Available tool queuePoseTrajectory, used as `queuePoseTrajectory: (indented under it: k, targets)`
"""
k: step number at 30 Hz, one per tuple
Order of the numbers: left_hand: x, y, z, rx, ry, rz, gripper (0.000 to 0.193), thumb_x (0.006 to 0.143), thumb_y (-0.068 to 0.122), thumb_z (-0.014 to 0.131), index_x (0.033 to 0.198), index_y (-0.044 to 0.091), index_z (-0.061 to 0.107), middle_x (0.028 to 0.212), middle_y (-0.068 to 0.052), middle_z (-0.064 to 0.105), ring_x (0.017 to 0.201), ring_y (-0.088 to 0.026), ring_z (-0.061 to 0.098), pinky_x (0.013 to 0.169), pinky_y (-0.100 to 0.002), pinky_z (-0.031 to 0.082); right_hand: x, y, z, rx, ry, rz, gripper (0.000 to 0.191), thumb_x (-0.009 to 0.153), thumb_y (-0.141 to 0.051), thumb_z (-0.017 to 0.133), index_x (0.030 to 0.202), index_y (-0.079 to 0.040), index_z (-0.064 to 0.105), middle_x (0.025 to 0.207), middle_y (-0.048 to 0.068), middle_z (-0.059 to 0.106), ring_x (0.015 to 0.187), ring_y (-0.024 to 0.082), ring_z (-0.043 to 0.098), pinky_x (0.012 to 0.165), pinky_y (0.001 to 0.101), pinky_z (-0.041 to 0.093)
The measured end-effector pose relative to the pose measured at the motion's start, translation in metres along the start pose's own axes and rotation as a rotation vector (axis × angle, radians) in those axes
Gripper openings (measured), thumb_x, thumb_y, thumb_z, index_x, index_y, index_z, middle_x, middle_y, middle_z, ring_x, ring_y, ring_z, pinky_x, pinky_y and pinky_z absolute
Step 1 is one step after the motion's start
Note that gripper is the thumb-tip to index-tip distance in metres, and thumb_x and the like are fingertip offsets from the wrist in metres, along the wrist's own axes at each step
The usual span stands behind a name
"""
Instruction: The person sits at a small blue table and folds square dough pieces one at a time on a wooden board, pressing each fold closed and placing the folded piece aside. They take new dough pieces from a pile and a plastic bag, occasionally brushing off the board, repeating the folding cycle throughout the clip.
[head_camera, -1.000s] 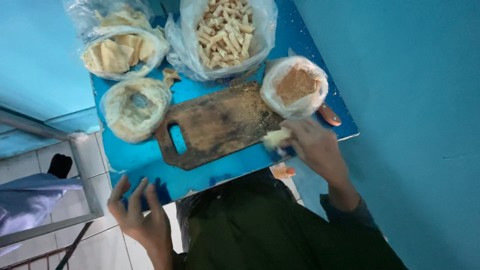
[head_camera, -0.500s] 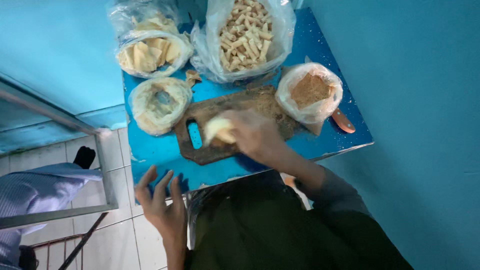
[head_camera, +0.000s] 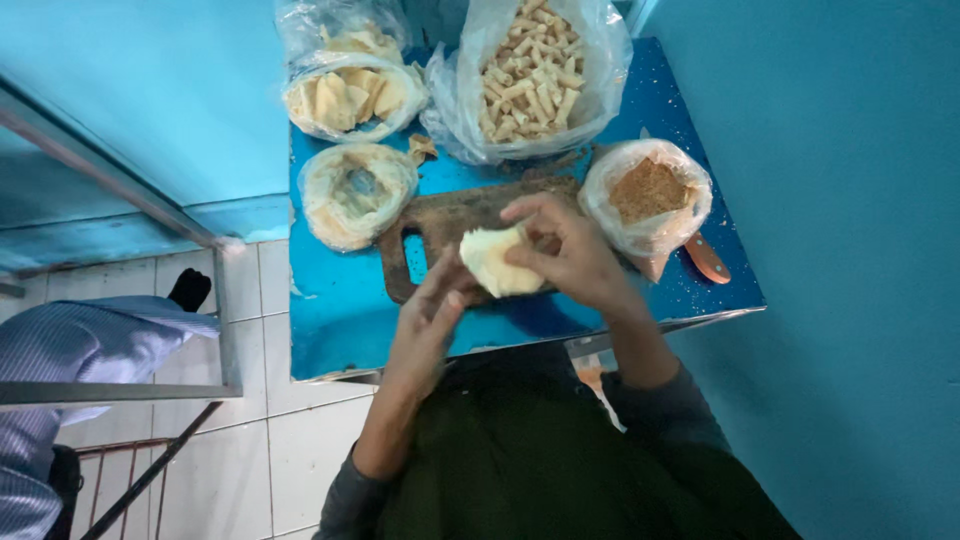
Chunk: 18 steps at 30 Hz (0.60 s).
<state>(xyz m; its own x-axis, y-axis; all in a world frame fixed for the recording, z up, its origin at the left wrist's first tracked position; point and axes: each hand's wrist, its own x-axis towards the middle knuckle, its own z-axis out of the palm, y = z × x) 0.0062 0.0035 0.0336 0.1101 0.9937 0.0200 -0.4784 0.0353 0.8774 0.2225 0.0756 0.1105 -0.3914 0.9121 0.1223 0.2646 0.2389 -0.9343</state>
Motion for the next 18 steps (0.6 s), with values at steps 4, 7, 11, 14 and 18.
queuePoseTrajectory:
  k: [4,7,11,14,18]
  targets:
    - [0.009,-0.015,0.006,-0.469,0.009,-0.138,0.055,0.103,0.025,0.058,0.150,0.001,0.045,0.139,-0.012,0.062,0.123,-0.023,0.063,0.105,-0.040,0.050,-0.001,0.012,0.010,0.271,-0.165,0.041,0.040,0.095,-0.010,0.073,0.132,-0.006,0.058,0.106,0.005,0.069,0.097,0.011,0.066,0.080,0.0270,0.055]
    - [0.009,-0.022,0.007,-0.501,0.040,-0.115,0.043,0.107,0.017,0.058,0.144,-0.002,0.052,0.133,-0.014,0.065,0.117,-0.023,0.065,0.100,-0.040,0.052,-0.001,0.011,0.015,0.197,-0.168,-0.004,0.036,0.099,-0.013,0.071,0.133,-0.007,0.061,0.112,0.005,0.069,0.102,0.011,0.067,0.086,0.0271,0.057]
    - [0.008,-0.024,0.011,-0.493,0.129,-0.046,0.029,0.102,0.011,0.059,0.130,0.001,0.057,0.127,-0.012,0.067,0.115,-0.021,0.067,0.099,-0.038,0.055,-0.010,-0.007,0.027,-0.197,0.000,-0.213,0.044,0.093,-0.016,0.075,0.133,-0.007,0.060,0.129,0.010,0.065,0.107,0.019,0.068,0.082,0.0304,0.059]
    - [0.004,-0.022,0.012,-0.498,0.157,0.033,0.021,0.105,0.008,0.060,0.125,0.002,0.056,0.124,-0.012,0.066,0.114,-0.022,0.066,0.099,-0.039,0.055,-0.025,-0.019,0.037,-0.513,0.370,-0.488,0.049,0.085,-0.016,0.080,0.130,-0.007,0.063,0.134,0.019,0.061,0.116,0.035,0.064,0.089,0.0374,0.056]
    - [0.001,-0.025,0.017,-0.494,0.157,0.098,0.025,0.104,0.008,0.059,0.128,0.004,0.053,0.124,-0.010,0.065,0.112,-0.018,0.065,0.096,-0.034,0.053,-0.031,-0.013,0.059,-0.473,0.255,-0.533,0.040,0.084,-0.013,0.085,0.120,-0.011,0.066,0.121,0.010,0.067,0.110,0.032,0.069,0.091,0.0408,0.057]
